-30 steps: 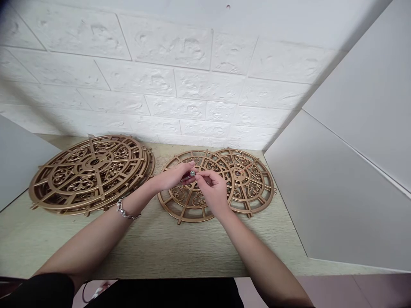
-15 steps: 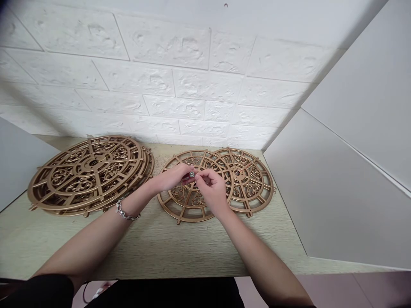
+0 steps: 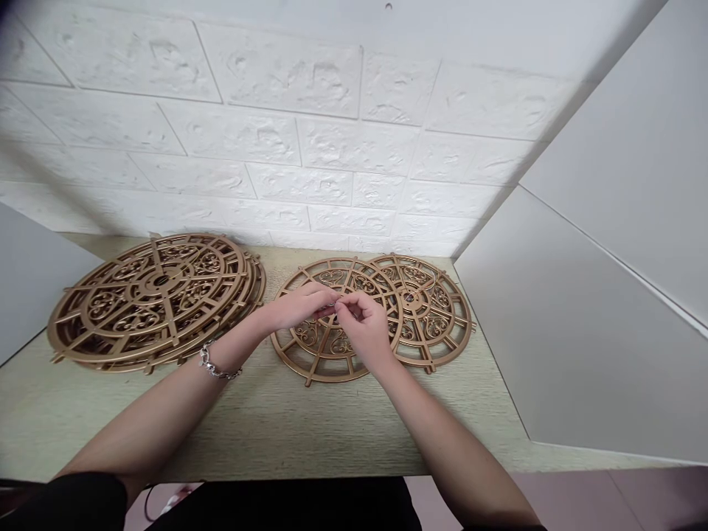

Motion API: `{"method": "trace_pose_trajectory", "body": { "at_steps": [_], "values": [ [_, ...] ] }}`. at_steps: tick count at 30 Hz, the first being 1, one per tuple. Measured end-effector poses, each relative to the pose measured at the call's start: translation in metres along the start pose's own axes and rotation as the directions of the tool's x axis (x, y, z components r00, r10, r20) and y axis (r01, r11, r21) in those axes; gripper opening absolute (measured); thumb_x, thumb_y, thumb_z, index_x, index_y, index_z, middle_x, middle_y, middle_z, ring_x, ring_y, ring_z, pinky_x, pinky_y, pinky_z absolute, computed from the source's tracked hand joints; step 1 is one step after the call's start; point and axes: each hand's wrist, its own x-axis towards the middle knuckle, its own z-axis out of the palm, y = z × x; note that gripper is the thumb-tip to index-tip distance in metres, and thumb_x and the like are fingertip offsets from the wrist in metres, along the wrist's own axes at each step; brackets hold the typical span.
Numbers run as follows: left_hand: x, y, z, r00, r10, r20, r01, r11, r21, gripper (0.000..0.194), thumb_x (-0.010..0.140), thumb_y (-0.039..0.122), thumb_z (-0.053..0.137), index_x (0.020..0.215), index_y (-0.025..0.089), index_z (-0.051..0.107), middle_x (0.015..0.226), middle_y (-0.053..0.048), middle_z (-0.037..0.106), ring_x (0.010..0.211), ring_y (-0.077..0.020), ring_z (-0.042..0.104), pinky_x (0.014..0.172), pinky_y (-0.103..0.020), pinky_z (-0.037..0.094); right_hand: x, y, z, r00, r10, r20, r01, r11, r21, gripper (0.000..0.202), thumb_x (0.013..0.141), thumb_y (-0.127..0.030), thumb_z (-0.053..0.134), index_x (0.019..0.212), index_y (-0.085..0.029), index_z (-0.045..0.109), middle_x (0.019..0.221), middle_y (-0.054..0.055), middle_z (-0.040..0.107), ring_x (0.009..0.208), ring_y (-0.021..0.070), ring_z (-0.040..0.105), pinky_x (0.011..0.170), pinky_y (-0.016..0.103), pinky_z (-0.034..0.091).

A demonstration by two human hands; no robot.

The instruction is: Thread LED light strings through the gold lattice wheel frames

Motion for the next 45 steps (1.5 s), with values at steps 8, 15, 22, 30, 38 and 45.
{"method": "trace_pose_trajectory", "body": {
  "at_steps": [8,15,22,30,38,45],
  "values": [
    [0.003,-0.007,-0.004,0.998,-0.025,-0.051,0.020,0.995,-0.098,0.031,0.078,0.025,0.035,0.048,0.018,0.035,0.047,0.002,0.035,0.046,-0.0103,0.031,0.047,-0.026,0.026,0.007,0.009,-0.005,0.998,0.028,0.060,-0.028,1.000,0.009,0.020,0.071,-0.035,0.063,0.082,-0.019,0.058,0.071,0.000,0.060,0.063,0.0132,0.055,0.057,0.026,0.046],
    [0.012,-0.030,-0.028,0.966,-0.151,-0.211,-0.015,0.779,-0.626,0.029,0.076,0.025,0.032,0.048,0.018,0.034,0.045,0.003,0.027,0.037,-0.0078,0.024,0.037,-0.021,0.023,0.027,0.020,-0.027,0.996,-0.042,-0.073,0.021,0.964,-0.264,0.023,0.077,-0.037,0.056,0.092,-0.019,0.055,0.090,0.006,0.059,0.081,0.0169,0.055,0.073,0.032,0.046],
    [0.014,-0.039,-0.045,0.883,-0.425,-0.200,-0.055,0.329,-0.943,0.024,0.071,0.024,0.032,0.048,0.020,0.027,0.040,0.004,0.024,0.030,-0.0079,0.022,0.032,-0.021,0.026,0.031,0.024,-0.036,0.971,0.084,0.222,0.109,0.672,-0.732,0.007,0.073,-0.016,0.057,0.075,-0.021,0.060,0.079,0.000,0.062,0.076,0.0174,0.055,0.077,0.034,0.037],
    [0.016,-0.050,-0.042,0.902,-0.414,-0.123,-0.119,0.035,-0.992,0.017,0.063,0.019,0.038,0.053,0.020,0.024,0.042,0.005,0.026,0.030,-0.0078,0.026,0.032,-0.021,0.027,0.028,0.016,-0.030,0.953,0.090,0.288,0.165,0.644,-0.747,0.007,0.078,-0.027,0.059,0.074,-0.022,0.062,0.075,-0.001,0.060,0.073,0.0166,0.054,0.084,0.040,0.030],
    [0.018,-0.052,-0.038,0.903,-0.424,-0.074,-0.096,-0.030,-0.995,0.016,0.061,0.019,0.038,0.054,0.021,0.024,0.041,0.005,0.026,0.029,-0.0084,0.027,0.032,-0.022,0.028,0.025,0.021,-0.030,0.938,0.056,0.342,0.229,0.641,-0.733,0.012,0.083,-0.026,0.053,0.077,-0.024,0.064,0.089,0.000,0.065,0.088,0.0190,0.057,0.096,0.047,0.020],
    [0.017,-0.048,-0.037,0.898,-0.432,-0.086,-0.109,-0.030,-0.994,0.017,0.064,0.020,0.038,0.054,0.021,0.025,0.041,0.005,0.026,0.029,-0.0087,0.028,0.032,-0.022,0.029,0.028,0.015,-0.033,0.918,0.127,0.375,0.193,0.682,-0.705,0.007,0.077,-0.027,0.061,0.074,-0.022,0.063,0.076,-0.001,0.062,0.073,0.0161,0.056,0.088,0.041,0.031]
  ]
}}
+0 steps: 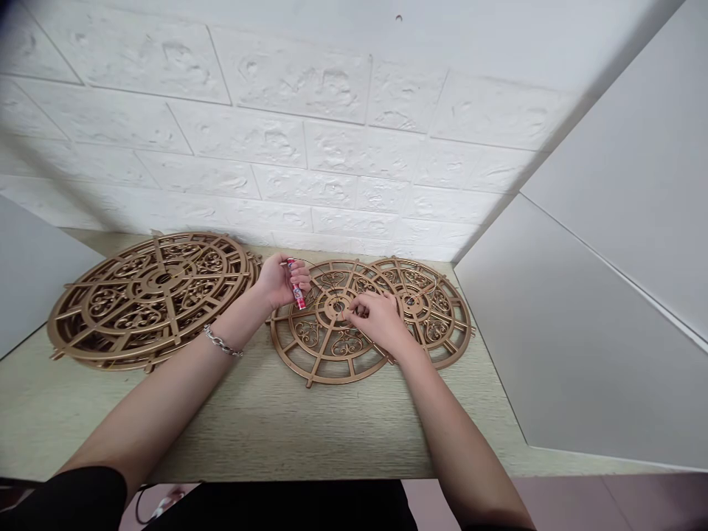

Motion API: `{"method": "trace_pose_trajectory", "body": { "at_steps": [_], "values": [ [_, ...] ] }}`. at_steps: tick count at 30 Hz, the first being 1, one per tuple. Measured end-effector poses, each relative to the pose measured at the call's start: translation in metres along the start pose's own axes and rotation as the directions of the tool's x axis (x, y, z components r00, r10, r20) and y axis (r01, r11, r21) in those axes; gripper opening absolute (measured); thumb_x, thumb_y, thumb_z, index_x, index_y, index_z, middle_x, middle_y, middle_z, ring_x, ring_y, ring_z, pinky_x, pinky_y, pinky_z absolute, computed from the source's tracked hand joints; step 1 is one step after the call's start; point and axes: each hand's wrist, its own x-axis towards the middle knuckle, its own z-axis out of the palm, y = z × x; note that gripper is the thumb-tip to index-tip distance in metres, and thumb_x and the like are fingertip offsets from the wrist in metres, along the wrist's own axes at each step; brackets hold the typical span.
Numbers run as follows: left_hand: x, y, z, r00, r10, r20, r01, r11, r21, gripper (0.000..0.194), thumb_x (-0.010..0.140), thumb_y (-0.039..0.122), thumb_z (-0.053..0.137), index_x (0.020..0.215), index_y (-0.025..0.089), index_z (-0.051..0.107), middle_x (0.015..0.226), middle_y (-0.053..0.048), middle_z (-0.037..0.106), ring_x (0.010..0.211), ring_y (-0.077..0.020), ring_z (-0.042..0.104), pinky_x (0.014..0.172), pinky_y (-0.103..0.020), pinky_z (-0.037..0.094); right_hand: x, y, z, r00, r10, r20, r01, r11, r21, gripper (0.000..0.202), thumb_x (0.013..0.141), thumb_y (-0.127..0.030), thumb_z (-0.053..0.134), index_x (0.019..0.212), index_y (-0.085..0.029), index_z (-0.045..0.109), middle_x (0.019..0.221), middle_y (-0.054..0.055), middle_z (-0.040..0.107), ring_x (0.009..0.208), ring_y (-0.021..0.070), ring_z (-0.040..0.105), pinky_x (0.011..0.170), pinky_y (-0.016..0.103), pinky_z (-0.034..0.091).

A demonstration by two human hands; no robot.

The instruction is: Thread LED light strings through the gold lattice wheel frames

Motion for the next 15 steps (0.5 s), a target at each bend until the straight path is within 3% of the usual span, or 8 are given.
{"method": "trace_pose_trajectory", "body": {
  "at_steps": [8,15],
  "values": [
    [-0.0015,-0.0009,0.0015,1.000,-0.005,0.009,0.005,1.000,0.011,0.017,0.066,0.021,0.037,0.053,0.021,0.026,0.041,0.005,0.026,0.030,-0.0087,0.027,0.032,-0.022,0.029,-0.0047,-0.0080,0.0029,0.992,-0.068,0.104,0.074,0.996,-0.054,0.014,0.073,-0.029,0.068,0.083,-0.022,0.059,0.085,0.000,0.060,0.084,0.0178,0.056,0.098,0.047,0.021],
    [-0.0011,-0.0017,0.0011,1.000,-0.006,0.013,0.006,1.000,0.009,0.017,0.066,0.021,0.038,0.054,0.021,0.026,0.042,0.005,0.026,0.030,-0.0091,0.028,0.032,-0.022,0.030,-0.0040,-0.0046,0.0016,0.995,-0.076,0.069,0.081,0.994,-0.073,0.026,0.068,-0.038,0.071,0.085,-0.023,0.058,0.090,0.000,0.061,0.092,0.0204,0.055,0.098,0.048,0.021]
  ]
}}
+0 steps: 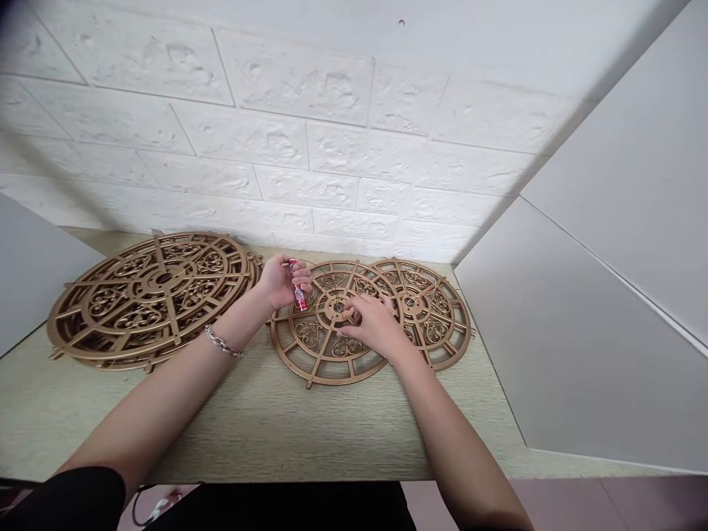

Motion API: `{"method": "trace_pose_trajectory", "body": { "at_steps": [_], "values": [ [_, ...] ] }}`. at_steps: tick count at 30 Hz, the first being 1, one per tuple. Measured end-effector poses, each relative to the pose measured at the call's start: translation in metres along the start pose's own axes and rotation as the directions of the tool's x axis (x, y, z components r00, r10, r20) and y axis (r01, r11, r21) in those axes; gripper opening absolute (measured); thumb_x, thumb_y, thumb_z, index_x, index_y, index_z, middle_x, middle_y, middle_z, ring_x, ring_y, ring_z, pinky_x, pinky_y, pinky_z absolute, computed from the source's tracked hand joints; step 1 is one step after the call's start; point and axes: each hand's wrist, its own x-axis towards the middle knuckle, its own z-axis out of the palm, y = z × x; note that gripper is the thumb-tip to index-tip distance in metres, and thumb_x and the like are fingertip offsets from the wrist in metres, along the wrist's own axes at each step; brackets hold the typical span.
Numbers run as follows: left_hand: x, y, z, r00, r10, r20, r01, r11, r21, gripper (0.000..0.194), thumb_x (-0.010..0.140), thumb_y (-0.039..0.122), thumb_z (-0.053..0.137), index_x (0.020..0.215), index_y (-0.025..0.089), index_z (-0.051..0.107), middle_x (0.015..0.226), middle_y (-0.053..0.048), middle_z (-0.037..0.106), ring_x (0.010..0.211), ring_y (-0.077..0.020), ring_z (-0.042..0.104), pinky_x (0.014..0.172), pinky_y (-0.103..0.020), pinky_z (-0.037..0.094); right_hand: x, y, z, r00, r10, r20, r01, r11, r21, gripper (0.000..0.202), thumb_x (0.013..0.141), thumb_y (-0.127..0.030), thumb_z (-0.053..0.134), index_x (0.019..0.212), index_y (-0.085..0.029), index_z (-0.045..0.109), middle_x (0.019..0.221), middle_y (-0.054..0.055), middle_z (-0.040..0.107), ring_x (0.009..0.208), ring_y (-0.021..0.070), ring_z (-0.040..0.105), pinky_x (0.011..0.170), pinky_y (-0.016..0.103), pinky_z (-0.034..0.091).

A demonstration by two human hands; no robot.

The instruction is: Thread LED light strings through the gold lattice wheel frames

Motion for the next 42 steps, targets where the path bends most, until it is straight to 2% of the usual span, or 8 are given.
{"method": "trace_pose_trajectory", "body": {
  "at_steps": [8,15,20,25,31,34,37,42],
  "values": [
    [0.000,0.001,0.000,1.000,-0.001,-0.019,0.002,1.000,0.024,0.019,0.070,0.023,0.037,0.053,0.020,0.028,0.042,0.004,0.027,0.030,-0.0093,0.028,0.033,-0.023,0.034,0.000,-0.002,0.003,0.999,-0.051,0.012,0.049,0.994,0.096,0.038,0.069,-0.052,0.066,0.094,-0.024,0.058,0.101,0.004,0.062,0.100,0.0233,0.054,0.100,0.048,0.020],
    [0.002,0.002,-0.004,0.999,0.013,-0.033,-0.009,0.991,0.133,0.020,0.071,0.024,0.035,0.053,0.020,0.031,0.041,0.004,0.030,0.031,-0.0091,0.028,0.041,-0.030,0.046,-0.002,-0.006,0.010,0.979,-0.123,-0.163,0.137,0.988,0.075,0.039,0.086,-0.052,0.044,0.109,-0.023,0.056,0.114,0.008,0.058,0.111,0.0239,0.048,0.103,0.048,0.017],
    [0.002,0.002,-0.006,0.999,-0.052,-0.013,0.053,0.983,0.178,0.021,0.072,0.024,0.035,0.052,0.019,0.030,0.041,0.004,0.031,0.031,-0.0079,0.028,0.038,-0.028,0.045,0.002,-0.001,0.019,0.965,0.016,-0.263,0.012,0.995,0.103,0.048,0.092,-0.051,0.021,0.107,-0.024,0.058,0.112,0.008,0.060,0.111,0.0235,0.049,0.103,0.051,0.017],
    [0.006,0.000,-0.007,0.996,-0.092,0.010,0.088,0.975,0.206,0.020,0.071,0.023,0.036,0.053,0.019,0.029,0.042,0.004,0.031,0.031,-0.0076,0.029,0.040,-0.030,0.048,0.007,-0.002,0.024,0.987,0.099,-0.125,-0.095,0.995,0.033,0.059,0.090,-0.058,0.018,0.135,-0.025,0.035,0.131,0.009,0.048,0.124,0.0267,0.037,0.106,0.059,0.002],
    [0.007,-0.001,-0.010,0.990,-0.138,0.027,0.129,0.966,0.223,0.019,0.070,0.023,0.037,0.053,0.020,0.029,0.041,0.004,0.032,0.031,-0.0077,0.029,0.047,-0.037,0.052,0.008,-0.007,0.027,0.988,0.150,-0.024,-0.152,0.981,-0.124,0.062,0.088,-0.061,0.018,0.134,-0.023,0.037,0.142,0.011,0.033,0.131,0.0292,0.026,0.104,0.063,0.000],
    [0.007,0.000,-0.011,0.990,-0.132,0.041,0.120,0.970,0.211,0.019,0.069,0.023,0.037,0.053,0.020,0.029,0.042,0.004,0.032,0.031,-0.0077,0.029,0.048,-0.036,0.052,0.008,-0.006,0.026,0.985,0.124,-0.116,-0.135,0.986,-0.093,0.052,0.090,-0.056,0.024,0.123,-0.023,0.046,0.135,0.012,0.043,0.125,0.0282,0.034,0.104,0.062,0.003],
    [0.006,0.001,-0.010,0.992,-0.110,0.060,0.098,0.978,0.183,0.019,0.070,0.023,0.037,0.053,0.020,0.028,0.041,0.004,0.031,0.031,-0.0078,0.029,0.048,-0.036,0.052,0.006,-0.007,0.021,0.972,0.050,-0.228,-0.068,0.995,-0.074,0.035,0.093,-0.041,0.029,0.097,-0.022,0.057,0.106,0.007,0.060,0.103,0.0216,0.050,0.105,0.054,0.012],
    [0.006,0.000,-0.009,0.992,-0.099,0.080,0.085,0.982,0.167,0.019,0.070,0.022,0.037,0.052,0.020,0.029,0.042,0.004,0.032,0.032,-0.0080,0.029,0.051,-0.040,0.053,0.003,-0.019,0.022,0.984,-0.123,-0.132,0.098,0.979,-0.180,0.020,0.085,-0.019,0.044,0.085,-0.022,0.063,0.084,0.001,0.062,0.085,0.0159,0.055,0.103,0.046,0.014]
  ]
}}
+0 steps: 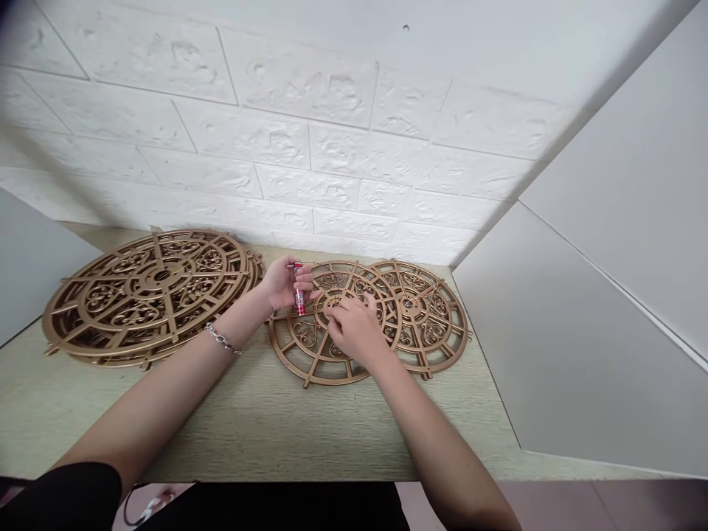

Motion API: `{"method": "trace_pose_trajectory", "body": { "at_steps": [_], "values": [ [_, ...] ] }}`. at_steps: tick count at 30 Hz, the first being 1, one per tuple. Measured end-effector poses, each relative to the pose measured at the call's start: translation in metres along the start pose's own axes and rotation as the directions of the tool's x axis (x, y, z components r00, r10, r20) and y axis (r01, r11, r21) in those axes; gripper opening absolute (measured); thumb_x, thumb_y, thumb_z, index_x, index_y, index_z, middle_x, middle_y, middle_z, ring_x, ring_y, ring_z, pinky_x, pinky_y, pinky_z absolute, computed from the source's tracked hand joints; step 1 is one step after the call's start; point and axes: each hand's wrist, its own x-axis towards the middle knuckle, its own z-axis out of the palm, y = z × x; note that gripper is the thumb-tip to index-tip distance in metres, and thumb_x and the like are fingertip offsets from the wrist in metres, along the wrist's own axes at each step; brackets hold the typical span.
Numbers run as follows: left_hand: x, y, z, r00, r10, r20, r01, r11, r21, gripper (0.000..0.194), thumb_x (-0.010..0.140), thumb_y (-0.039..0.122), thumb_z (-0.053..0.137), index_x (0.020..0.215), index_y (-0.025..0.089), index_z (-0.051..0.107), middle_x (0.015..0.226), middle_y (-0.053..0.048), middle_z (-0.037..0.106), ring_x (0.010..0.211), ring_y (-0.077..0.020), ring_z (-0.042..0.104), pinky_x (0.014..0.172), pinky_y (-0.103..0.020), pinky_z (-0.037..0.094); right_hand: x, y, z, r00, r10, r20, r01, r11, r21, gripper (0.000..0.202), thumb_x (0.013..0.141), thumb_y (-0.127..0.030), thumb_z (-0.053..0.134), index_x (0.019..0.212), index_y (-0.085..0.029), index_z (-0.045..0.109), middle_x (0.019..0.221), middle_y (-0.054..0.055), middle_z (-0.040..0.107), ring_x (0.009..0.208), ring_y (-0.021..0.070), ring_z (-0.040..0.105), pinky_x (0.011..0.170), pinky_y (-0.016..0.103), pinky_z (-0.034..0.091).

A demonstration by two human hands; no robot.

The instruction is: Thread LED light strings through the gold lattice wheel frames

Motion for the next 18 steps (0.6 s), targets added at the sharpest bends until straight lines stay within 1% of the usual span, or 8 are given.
{"method": "trace_pose_trajectory", "body": {
  "at_steps": [2,4,6,9,11,14,18],
  "values": [
    [0.000,-0.001,0.001,1.000,-0.007,0.005,0.007,1.000,0.011,0.020,0.070,0.022,0.038,0.052,0.020,0.029,0.042,0.004,0.032,0.032,-0.0081,0.029,0.052,-0.041,0.053,0.000,-0.003,0.005,0.999,0.034,0.005,-0.033,0.998,-0.053,0.021,0.084,-0.017,0.045,0.089,-0.022,0.065,0.084,0.002,0.062,0.084,0.0164,0.055,0.101,0.045,0.016],
    [0.000,-0.001,0.001,1.000,-0.017,0.010,0.017,1.000,0.023,0.020,0.070,0.023,0.038,0.052,0.020,0.030,0.042,0.004,0.032,0.032,-0.0080,0.029,0.053,-0.041,0.054,0.001,-0.004,0.011,0.995,0.102,-0.006,-0.102,0.991,-0.082,0.022,0.086,-0.017,0.045,0.086,-0.021,0.066,0.083,0.003,0.063,0.083,0.0163,0.055,0.097,0.042,0.021],
    [-0.001,-0.001,0.002,1.000,-0.024,0.016,0.024,0.999,0.033,0.021,0.071,0.023,0.038,0.051,0.020,0.031,0.042,0.004,0.031,0.031,-0.0078,0.029,0.054,-0.042,0.054,0.002,-0.003,0.015,0.985,0.170,-0.029,-0.172,0.982,-0.078,0.023,0.087,-0.018,0.045,0.082,-0.020,0.067,0.085,0.004,0.064,0.082,0.0161,0.056,0.092,0.038,0.025],
    [0.000,-0.001,0.001,0.999,-0.027,0.025,0.026,0.999,0.047,0.022,0.071,0.023,0.037,0.050,0.019,0.032,0.042,0.004,0.031,0.032,-0.0076,0.029,0.056,-0.042,0.054,0.003,0.000,0.017,0.972,0.231,-0.050,-0.233,0.972,-0.042,0.021,0.087,-0.018,0.047,0.083,-0.020,0.067,0.087,0.004,0.065,0.083,0.0159,0.056,0.087,0.035,0.028],
    [0.000,-0.001,0.000,0.999,-0.025,0.026,0.024,0.998,0.053,0.022,0.072,0.023,0.037,0.050,0.019,0.033,0.041,0.004,0.032,0.032,-0.0076,0.029,0.057,-0.042,0.054,0.005,0.000,0.015,0.964,0.264,-0.035,-0.265,0.964,-0.022,0.019,0.086,-0.018,0.049,0.083,-0.020,0.067,0.086,0.003,0.065,0.084,0.0163,0.056,0.086,0.033,0.029],
    [0.000,-0.002,0.000,0.999,-0.028,0.021,0.027,0.998,0.054,0.022,0.072,0.023,0.038,0.050,0.019,0.033,0.042,0.004,0.032,0.032,-0.0077,0.029,0.057,-0.042,0.054,0.006,-0.002,0.012,0.953,0.304,0.020,-0.303,0.953,-0.018,0.019,0.086,-0.020,0.050,0.079,-0.021,0.067,0.083,0.003,0.065,0.084,0.0175,0.056,0.082,0.033,0.031],
    [0.001,-0.003,0.000,0.998,-0.053,0.025,0.052,0.998,0.045,0.022,0.071,0.023,0.038,0.051,0.020,0.032,0.041,0.004,0.032,0.031,-0.0081,0.029,0.054,-0.041,0.054,0.008,-0.006,0.009,0.944,0.324,0.063,-0.324,0.946,-0.023,0.021,0.087,-0.023,0.048,0.082,-0.021,0.068,0.086,0.003,0.066,0.086,0.0180,0.057,0.077,0.032,0.031]
  ]
}}
